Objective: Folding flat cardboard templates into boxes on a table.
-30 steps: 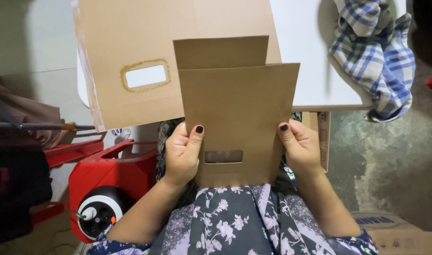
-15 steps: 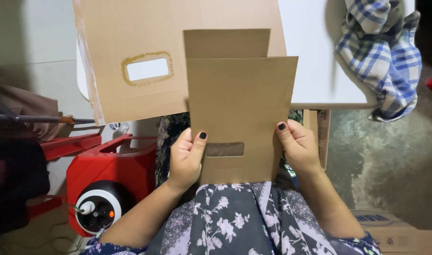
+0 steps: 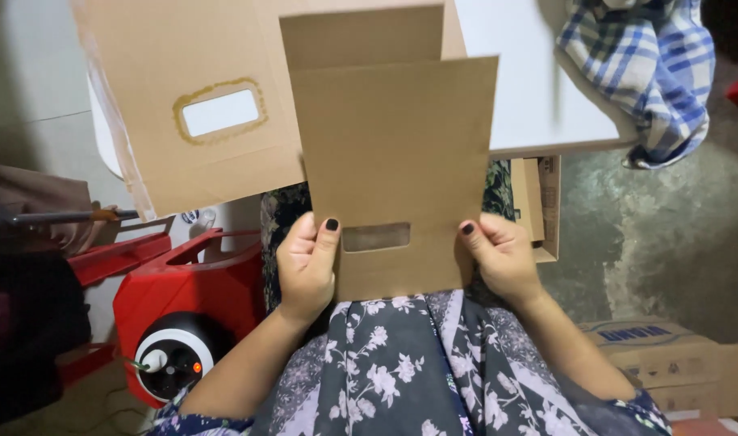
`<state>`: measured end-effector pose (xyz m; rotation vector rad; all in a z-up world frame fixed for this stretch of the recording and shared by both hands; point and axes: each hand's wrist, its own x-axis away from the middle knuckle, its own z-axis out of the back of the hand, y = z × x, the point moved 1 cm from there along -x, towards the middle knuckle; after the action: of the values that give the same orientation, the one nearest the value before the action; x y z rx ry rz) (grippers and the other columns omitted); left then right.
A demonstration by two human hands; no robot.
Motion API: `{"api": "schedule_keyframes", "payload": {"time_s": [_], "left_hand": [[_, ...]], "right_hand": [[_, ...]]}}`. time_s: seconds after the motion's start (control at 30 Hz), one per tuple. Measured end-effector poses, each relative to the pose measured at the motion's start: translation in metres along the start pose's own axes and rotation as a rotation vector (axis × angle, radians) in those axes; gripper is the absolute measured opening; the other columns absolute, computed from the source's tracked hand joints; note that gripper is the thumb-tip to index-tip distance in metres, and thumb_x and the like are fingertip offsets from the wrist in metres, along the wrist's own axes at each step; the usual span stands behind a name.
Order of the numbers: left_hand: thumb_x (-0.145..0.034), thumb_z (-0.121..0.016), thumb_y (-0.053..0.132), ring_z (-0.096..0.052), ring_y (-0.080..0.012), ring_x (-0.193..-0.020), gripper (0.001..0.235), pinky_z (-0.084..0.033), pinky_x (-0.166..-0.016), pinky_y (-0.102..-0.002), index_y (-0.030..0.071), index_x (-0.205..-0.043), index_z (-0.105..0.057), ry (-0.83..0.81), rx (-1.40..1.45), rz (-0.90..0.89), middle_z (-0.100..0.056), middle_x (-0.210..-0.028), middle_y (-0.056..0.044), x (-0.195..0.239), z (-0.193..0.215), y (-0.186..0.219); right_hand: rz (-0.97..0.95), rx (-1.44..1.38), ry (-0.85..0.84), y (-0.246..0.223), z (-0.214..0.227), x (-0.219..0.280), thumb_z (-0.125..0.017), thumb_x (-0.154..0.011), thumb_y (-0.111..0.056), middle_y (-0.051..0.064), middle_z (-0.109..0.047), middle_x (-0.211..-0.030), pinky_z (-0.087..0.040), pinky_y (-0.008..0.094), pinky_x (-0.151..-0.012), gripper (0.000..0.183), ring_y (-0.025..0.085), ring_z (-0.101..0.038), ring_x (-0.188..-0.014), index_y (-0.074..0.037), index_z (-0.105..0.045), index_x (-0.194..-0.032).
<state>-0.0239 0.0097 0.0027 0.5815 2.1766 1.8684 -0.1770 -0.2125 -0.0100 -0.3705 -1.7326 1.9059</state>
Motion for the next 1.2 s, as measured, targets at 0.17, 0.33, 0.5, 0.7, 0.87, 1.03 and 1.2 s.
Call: {"api": "schedule_keyframes", "payload": {"time_s": [0.17,0.33,0.5,0.7,0.87,1.03,1.2], "left_hand": [[-0.102,-0.058,0.000,-0.041,-0.0320,-0.143,0.062,-0.039,-0.117,-0.044,-0.006,-0.157,-0.028,-0.052,-0.245,-0.502,-0.044,-0.153,-0.026,-0.015,-0.034,0.050],[-0.101,-0.074,0.021,-0.016,-0.0425,-0.160,0.052,-0.016,-0.139,-0.064,0.007,-0.147,-0.054,-0.208,-0.883,-0.792,-0.029,-0.165,-0.017,-0.045,-0.061,0.089],[-0.108,-0.053,0.056,-0.011,-0.0316,-0.159,0.070,-0.010,-0.129,-0.063,0.017,-0.164,-0.036,-0.513,-1.344,-0.615,-0.016,-0.171,-0.006,-0.079,-0.110,0.086],[-0.100,-0.049,0.060,-0.026,-0.0325,-0.153,0.072,-0.024,-0.119,-0.067,0.016,-0.157,-0.044,-0.365,-1.501,-0.690,-0.036,-0.165,-0.007,-0.099,-0.124,0.038],[-0.097,-0.050,0.058,-0.030,-0.0348,-0.151,0.071,-0.027,-0.116,-0.070,0.015,-0.153,-0.048,-0.387,-1.508,-0.647,-0.036,-0.164,-0.010,-0.099,-0.128,0.041],[-0.090,-0.054,0.044,-0.025,-0.0359,-0.154,0.073,-0.017,-0.124,-0.064,0.004,-0.151,-0.050,-0.430,-1.393,-0.615,-0.035,-0.164,-0.015,-0.099,-0.139,0.034],[-0.100,-0.031,0.052,-0.011,-0.0304,-0.158,0.073,-0.010,-0.126,-0.060,0.007,-0.157,-0.037,-0.494,-1.435,-0.502,-0.018,-0.170,-0.014,-0.100,-0.141,0.033]], "right_hand": [[0.133,0.106,0.119,-0.045,0.024,-0.021,-0.056,-0.111,-0.024,0.001,-0.047,-0.050,-0.040,0.022,-0.057,0.042,0.009,-0.045,-0.055,-0.008,-0.063,-0.073],[0.148,0.124,0.111,-0.076,0.028,-0.060,-0.053,-0.111,-0.032,-0.002,-0.047,-0.062,-0.036,0.023,-0.052,0.039,0.007,-0.043,-0.056,-0.009,-0.053,-0.080],[0.351,0.260,0.080,-0.097,0.029,-0.102,-0.059,-0.111,0.002,0.011,-0.063,-0.093,-0.054,0.027,-0.065,0.046,0.016,-0.063,-0.076,0.012,-0.044,-0.153],[0.846,0.900,0.153,-0.111,0.042,-0.089,-0.063,-0.108,-0.008,0.024,-0.068,-0.128,-0.045,0.052,-0.103,0.024,0.042,-0.059,-0.115,0.006,-0.075,-0.123],[0.837,0.987,0.291,-0.103,0.105,-0.113,-0.069,-0.095,0.005,0.028,-0.060,-0.139,-0.044,0.056,-0.111,0.032,0.040,-0.051,-0.128,0.010,-0.074,-0.126],[0.723,1.197,0.262,-0.082,0.130,-0.141,-0.076,-0.101,0.003,0.018,-0.067,-0.105,-0.046,0.041,-0.086,0.007,0.032,-0.057,-0.100,0.006,-0.078,-0.107],[0.682,0.927,-0.090,-0.140,0.063,-0.094,-0.072,-0.093,0.003,0.017,-0.072,-0.092,-0.054,0.034,-0.072,0.005,0.026,-0.063,-0.080,0.004,-0.076,-0.096]]}}
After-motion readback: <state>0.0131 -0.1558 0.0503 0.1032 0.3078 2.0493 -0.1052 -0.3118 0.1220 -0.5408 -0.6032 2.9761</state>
